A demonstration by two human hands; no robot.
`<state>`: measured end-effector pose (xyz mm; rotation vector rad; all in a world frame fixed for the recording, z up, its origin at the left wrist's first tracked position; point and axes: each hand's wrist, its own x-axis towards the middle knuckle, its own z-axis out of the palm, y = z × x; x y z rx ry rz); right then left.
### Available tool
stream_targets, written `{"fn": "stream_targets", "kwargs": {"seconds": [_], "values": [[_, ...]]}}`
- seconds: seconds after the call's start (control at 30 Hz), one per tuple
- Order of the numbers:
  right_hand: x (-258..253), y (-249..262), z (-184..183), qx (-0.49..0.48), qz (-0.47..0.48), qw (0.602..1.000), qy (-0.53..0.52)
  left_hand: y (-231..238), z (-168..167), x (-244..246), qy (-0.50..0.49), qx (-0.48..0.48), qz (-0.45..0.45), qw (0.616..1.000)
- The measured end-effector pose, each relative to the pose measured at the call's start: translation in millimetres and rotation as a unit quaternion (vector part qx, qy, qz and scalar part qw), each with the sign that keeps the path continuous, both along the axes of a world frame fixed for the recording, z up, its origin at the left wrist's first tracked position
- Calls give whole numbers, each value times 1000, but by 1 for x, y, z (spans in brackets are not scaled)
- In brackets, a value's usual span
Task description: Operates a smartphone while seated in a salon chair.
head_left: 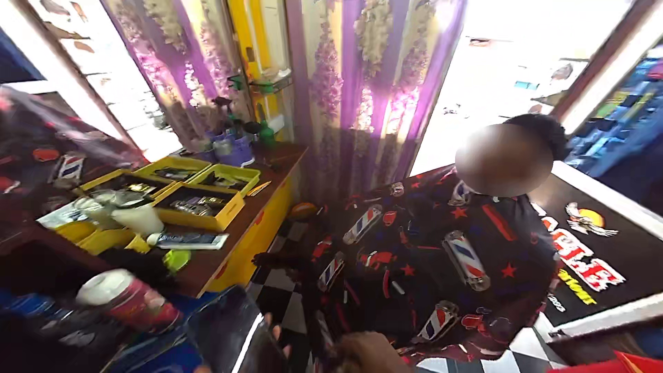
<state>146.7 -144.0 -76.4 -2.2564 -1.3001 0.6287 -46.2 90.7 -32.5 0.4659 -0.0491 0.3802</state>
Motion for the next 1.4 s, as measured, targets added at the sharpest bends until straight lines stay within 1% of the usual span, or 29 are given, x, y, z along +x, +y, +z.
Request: {"fn": "stream_targets", "kwargs": {"seconds": [0.03, 0.1, 0.2, 0.27, 0.33, 0.47, 0.57, 0.67, 0.83, 1.03, 1.23, 1.4], "values": [[-14, -15, -18, -15, 20, 999, 22, 1, 10, -1, 15, 15, 10, 1000], [-34, -40, -45, -19, 54, 997, 55, -3, 36, 7, 37, -11, 16, 999], [-41, -59, -61, -42, 58, 996, 55, -2, 37, 23, 42, -68, 20, 997], [-37, -61, -55, -65, 50, 996, 24, -4, 35, 32, 41, -113, 15, 993], [-31, -58, -44, -69, 42, 997, -10, -7, 35, 39, 51, -135, 14, 989], [-23, -45, -38, -47, 44, 998, -19, -9, 36, 49, 67, -126, 21, 990], [-16, -41, -38, -53, 97, 994, -4, -16, 39, 56, 57, -123, 42, 990], [-1, -41, -45, -44, 149, 988, -24, -22, 45, 60, 44, -138, 55, 988], [28, -33, -42, -34, 179, 983, -37, -30, 53, 66, 34, -144, 78, 986], [42, -23, -48, -24, 231, 972, -27, -35, 59, 75, 36, -134, 121, 983], [71, -27, -46, -24, 237, 971, -23, -38, 65, 90, 26, -114, 144, 983], [84, -39, -56, -22, 219, 975, -15, -36, 68, 103, 22, -96, 148, 984]]}}
